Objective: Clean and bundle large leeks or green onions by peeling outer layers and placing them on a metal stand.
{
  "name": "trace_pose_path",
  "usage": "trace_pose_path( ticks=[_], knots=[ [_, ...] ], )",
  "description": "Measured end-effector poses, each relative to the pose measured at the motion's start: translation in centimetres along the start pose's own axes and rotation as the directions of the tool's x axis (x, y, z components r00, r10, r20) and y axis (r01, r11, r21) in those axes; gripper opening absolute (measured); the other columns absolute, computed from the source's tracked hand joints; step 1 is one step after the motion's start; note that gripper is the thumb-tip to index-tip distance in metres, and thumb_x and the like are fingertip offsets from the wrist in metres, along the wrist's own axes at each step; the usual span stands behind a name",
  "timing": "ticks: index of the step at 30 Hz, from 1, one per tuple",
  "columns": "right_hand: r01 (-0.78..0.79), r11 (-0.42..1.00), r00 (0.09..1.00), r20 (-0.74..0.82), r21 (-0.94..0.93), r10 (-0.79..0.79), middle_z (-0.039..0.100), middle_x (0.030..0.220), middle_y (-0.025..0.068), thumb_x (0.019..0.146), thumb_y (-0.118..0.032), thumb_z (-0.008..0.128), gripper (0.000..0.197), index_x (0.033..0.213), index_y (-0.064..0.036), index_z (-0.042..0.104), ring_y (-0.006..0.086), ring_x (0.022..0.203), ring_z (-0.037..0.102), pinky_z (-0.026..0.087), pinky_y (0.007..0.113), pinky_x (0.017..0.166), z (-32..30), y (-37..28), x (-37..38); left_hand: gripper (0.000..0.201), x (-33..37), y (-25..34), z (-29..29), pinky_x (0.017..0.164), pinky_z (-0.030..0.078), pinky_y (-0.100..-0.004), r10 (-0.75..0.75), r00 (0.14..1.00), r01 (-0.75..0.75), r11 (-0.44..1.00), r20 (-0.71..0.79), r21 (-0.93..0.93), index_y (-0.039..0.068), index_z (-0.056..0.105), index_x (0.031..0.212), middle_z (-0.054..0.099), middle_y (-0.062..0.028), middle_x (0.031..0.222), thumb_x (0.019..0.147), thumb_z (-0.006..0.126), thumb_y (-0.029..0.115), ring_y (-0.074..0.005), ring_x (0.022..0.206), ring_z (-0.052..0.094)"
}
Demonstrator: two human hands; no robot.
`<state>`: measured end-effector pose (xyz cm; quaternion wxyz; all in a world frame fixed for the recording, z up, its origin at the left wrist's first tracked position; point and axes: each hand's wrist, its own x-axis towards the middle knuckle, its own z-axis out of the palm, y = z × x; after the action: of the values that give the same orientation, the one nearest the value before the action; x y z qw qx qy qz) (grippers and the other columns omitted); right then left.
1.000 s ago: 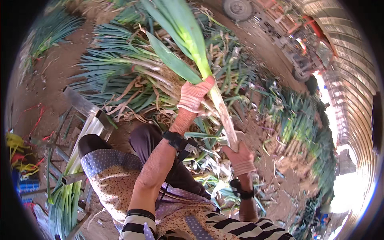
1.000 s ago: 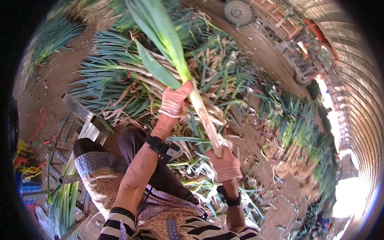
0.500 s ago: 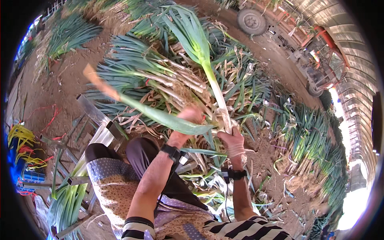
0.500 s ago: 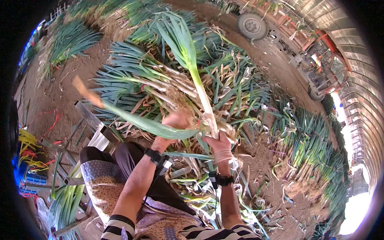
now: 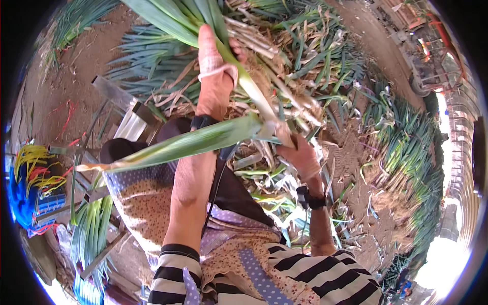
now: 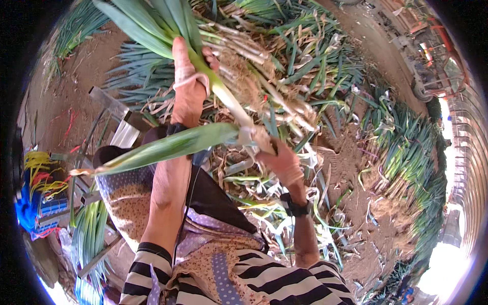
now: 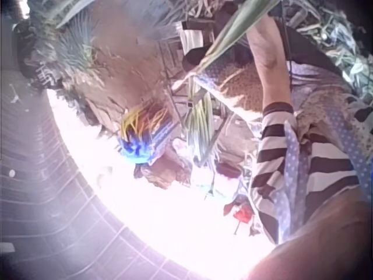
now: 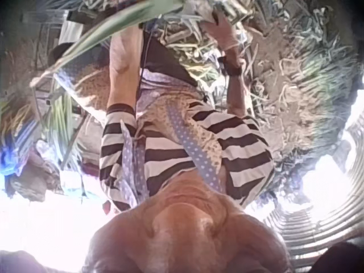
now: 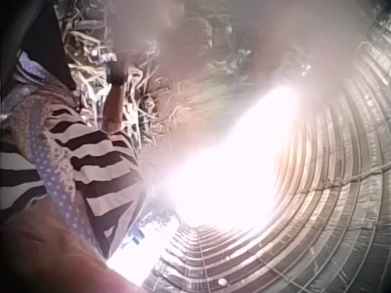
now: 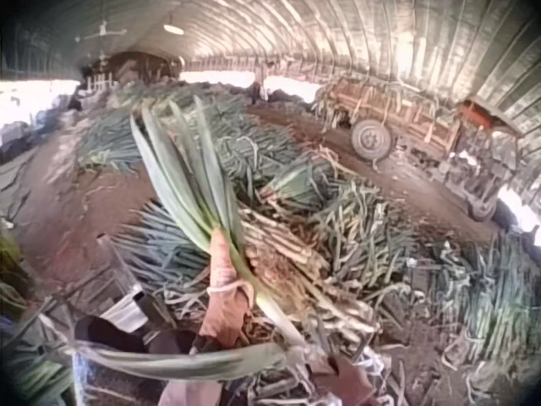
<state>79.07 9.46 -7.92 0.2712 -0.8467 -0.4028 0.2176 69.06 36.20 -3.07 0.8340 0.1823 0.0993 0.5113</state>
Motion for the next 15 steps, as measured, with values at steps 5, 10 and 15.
trace_pose_path(
  ticks=[5, 10, 15],
  knots=[
    [0.295, 0.798, 0.74, -0.403, -0.525, -0.539, 0.048, 0.11, 0.0094, 0.048, -0.037, 0.088, 0.091, 0.126, -0.0143, 0.046, 0.0283, 0.1, 0.05, 0.048, 0.042, 0.079, 2.9, -3.7, 2.0, 0.033, 0.7, 2.0, -0.3, 0.05, 0.045, -0.0348, 0.093, 0.924, -0.068, 0.995, -0.37, 0.078, 0.013, 0.052, 0.087, 0.051, -0.0022, 0.065, 0.082, 0.069, 0.04, -0.0168, 0.053, 0.05],
    [0.373, 0.506, 0.486, -0.301, -0.778, -0.821, 0.05, 0.095, 0.0039, 0.065, -0.019, 0.077, 0.041, 0.102, -0.0112, 0.06, 0.0196, 0.089, 0.052, 0.05, 0.028, 0.056, 3.4, -6.9, 5.8, 0.026, 0.7, 1.7, -1.0, 0.064, 0.045, -0.0374, 0.061, 0.909, -0.028, 0.996, -0.413, 0.087, 0.017, 0.055, 0.093, 0.054, 0.0019, 0.073, 0.08, 0.073, 0.031, -0.0128, 0.065, 0.051],
    [0.517, 0.262, 0.552, 0.084, -0.815, -0.829, 0.051, 0.063, 0.0024, 0.072, -0.01, 0.067, 0.012, 0.084, -0.0105, 0.063, 0.019, 0.055, 0.054, 0.049, 0.029, 0.047, 4.6, -3.7, 5.3, 0.026, 0.7, 2.5, -1.5, 0.059, 0.044, -0.0344, 0.044, 0.911, -0.011, 0.996, -0.41, 0.084, 0.016, 0.055, 0.092, 0.055, 0.0018, 0.071, 0.081, 0.071, 0.033, -0.0129, 0.061, 0.05]
  ],
)
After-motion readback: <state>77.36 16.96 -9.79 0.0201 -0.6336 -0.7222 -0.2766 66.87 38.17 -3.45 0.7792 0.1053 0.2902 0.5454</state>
